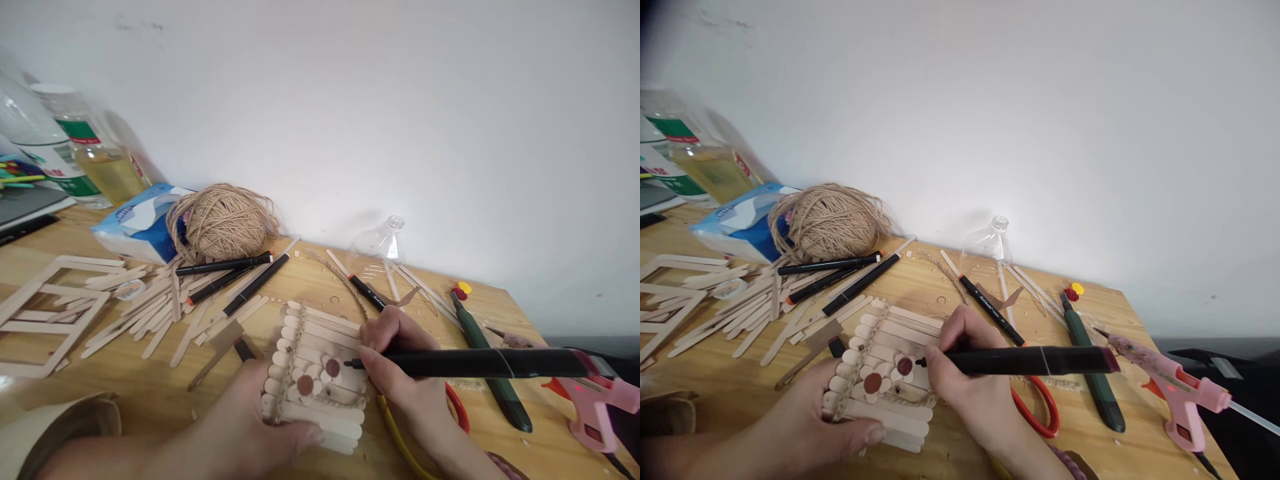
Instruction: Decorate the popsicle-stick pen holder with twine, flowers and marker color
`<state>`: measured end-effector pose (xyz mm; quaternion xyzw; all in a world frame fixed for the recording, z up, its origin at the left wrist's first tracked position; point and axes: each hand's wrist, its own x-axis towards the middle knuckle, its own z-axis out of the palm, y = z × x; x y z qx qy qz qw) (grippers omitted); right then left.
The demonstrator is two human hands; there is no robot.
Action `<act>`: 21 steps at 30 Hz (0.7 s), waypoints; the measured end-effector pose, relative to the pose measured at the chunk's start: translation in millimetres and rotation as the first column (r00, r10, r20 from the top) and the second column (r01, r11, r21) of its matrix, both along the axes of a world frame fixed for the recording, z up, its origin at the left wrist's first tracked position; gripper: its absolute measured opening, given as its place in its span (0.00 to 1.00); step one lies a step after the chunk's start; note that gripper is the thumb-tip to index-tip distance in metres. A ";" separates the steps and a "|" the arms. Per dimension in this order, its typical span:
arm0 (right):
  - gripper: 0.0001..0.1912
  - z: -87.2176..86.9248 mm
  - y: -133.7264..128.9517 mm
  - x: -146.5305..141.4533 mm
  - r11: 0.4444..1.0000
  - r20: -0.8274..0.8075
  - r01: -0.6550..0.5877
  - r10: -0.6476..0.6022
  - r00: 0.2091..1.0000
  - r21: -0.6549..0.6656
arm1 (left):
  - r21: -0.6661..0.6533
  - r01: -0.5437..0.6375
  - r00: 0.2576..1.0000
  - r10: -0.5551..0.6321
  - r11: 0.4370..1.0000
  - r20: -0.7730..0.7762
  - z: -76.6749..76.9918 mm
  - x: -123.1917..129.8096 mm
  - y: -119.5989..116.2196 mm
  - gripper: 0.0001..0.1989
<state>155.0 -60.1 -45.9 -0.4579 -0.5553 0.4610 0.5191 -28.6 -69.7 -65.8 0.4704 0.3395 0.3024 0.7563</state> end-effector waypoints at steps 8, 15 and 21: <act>0.11 9.5 -1.0 -5.4 0.988 -0.256 0.112 -0.082 0.963 0.102 | 0.010 -0.081 0.993 0.080 0.997 0.083 -5.3 0.0 -1.6 0.22; 0.12 17.1 -6.0 -25.7 0.978 -0.260 0.175 -0.140 0.955 0.115 | -0.039 -0.064 0.983 0.070 0.997 0.169 9.4 -5.6 -14.0 0.31; 0.13 22.4 -11.9 -37.9 0.975 -0.231 0.172 -0.137 0.963 0.141 | 0.042 0.005 0.986 -0.012 0.999 0.169 14.7 -9.6 -25.2 0.38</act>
